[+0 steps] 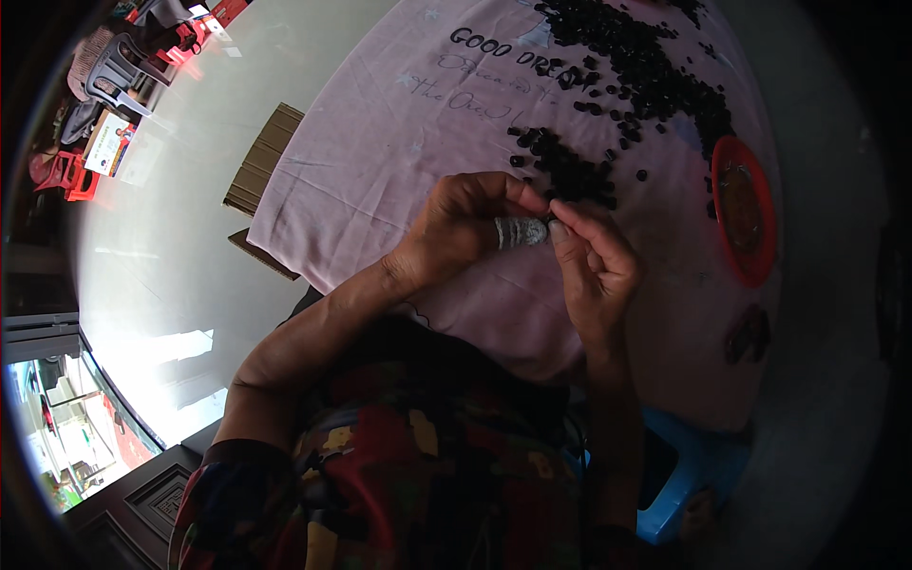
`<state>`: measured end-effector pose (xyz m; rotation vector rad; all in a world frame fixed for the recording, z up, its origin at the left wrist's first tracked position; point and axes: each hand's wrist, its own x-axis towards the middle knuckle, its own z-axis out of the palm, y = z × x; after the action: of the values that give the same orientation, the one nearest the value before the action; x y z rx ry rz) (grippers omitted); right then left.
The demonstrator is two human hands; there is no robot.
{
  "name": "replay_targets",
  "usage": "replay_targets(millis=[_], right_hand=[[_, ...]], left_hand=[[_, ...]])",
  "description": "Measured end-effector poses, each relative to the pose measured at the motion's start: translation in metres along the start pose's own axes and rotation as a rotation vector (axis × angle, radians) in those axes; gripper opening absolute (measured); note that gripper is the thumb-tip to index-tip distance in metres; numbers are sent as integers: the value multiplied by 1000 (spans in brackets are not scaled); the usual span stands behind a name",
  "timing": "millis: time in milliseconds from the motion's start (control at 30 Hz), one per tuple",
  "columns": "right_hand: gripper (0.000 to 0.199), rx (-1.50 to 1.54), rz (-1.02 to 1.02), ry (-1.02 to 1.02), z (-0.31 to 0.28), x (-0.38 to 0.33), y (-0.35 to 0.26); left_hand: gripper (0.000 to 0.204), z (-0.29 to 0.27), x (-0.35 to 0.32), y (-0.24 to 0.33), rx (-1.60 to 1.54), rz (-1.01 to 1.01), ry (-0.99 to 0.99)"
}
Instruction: The person sorts small parts by hand on a table, placing selected items into a small container.
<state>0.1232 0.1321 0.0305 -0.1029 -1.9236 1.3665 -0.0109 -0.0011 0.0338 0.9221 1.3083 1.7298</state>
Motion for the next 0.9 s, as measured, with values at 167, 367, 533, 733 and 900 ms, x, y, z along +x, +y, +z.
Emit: replay_targets(millis=[167, 367, 533, 733, 900], right_hand=[[35, -190, -10, -135, -5, 0, -7], [44, -356, -121, -209, -4, 6, -11], [36, -769, -264, -363, -4, 4, -9], [27, -831, -218, -507, -2, -1, -4], [26, -792, -191, -516, 0, -3, -4]], left_hand=[[33, -8, 2, 5, -65, -359, -3], [21, -9, -1, 5, -176, -335, 11], [26, -13, -2, 3, 233, -258, -63], [21, -12, -3, 15, 530, -217, -103], [19, -11, -9, 23, 584, -182, -124]])
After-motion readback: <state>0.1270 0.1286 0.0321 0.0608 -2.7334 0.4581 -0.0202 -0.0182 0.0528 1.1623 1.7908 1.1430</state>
